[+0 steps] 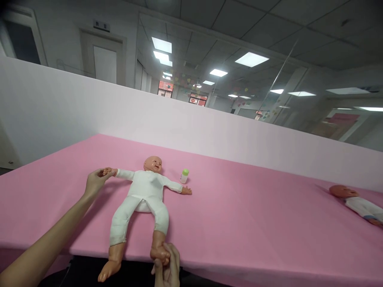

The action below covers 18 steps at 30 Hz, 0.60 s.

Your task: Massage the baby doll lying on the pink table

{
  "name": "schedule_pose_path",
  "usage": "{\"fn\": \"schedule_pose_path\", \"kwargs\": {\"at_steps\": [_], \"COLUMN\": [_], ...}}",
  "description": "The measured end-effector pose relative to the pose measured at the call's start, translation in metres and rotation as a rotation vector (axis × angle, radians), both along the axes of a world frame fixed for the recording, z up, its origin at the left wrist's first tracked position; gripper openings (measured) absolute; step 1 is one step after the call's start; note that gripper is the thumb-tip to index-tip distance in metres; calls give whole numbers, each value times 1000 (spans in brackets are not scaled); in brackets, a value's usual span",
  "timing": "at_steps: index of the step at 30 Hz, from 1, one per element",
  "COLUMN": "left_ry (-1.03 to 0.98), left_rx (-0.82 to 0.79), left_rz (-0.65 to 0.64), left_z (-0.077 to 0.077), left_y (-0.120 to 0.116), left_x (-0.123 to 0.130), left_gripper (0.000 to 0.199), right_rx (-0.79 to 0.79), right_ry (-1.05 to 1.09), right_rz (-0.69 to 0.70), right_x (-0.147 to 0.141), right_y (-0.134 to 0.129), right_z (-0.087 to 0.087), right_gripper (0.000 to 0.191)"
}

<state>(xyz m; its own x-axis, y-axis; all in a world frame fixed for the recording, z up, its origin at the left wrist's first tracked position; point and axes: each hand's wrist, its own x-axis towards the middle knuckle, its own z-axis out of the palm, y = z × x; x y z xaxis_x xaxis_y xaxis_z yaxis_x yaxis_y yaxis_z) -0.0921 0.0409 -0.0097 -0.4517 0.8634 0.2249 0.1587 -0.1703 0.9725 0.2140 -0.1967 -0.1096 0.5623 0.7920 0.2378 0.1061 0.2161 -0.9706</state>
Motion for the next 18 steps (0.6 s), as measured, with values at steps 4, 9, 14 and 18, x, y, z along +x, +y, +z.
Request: {"fn": "schedule_pose_path", "kwargs": {"at_steps": [4,9,14,18], "left_ry": [16,32,272,275], "left_rx": [76,180,188,141], "left_rz": [-4,-118,-323,-356], "left_z": [20,35,26,16], "left_y": [6,15,19,20], "left_x": [29,71,106,108], "left_gripper": [34,29,24,28], "right_rx": [73,147,190,237], "right_ry": [-36,-298,-471,-459], "right_rz": [69,359,517,528], "right_x": [23,28,1,-7], "right_y": [28,76,124,138], "right_z": [49,114,115,107], "right_gripper": [52,23,21,21]}}
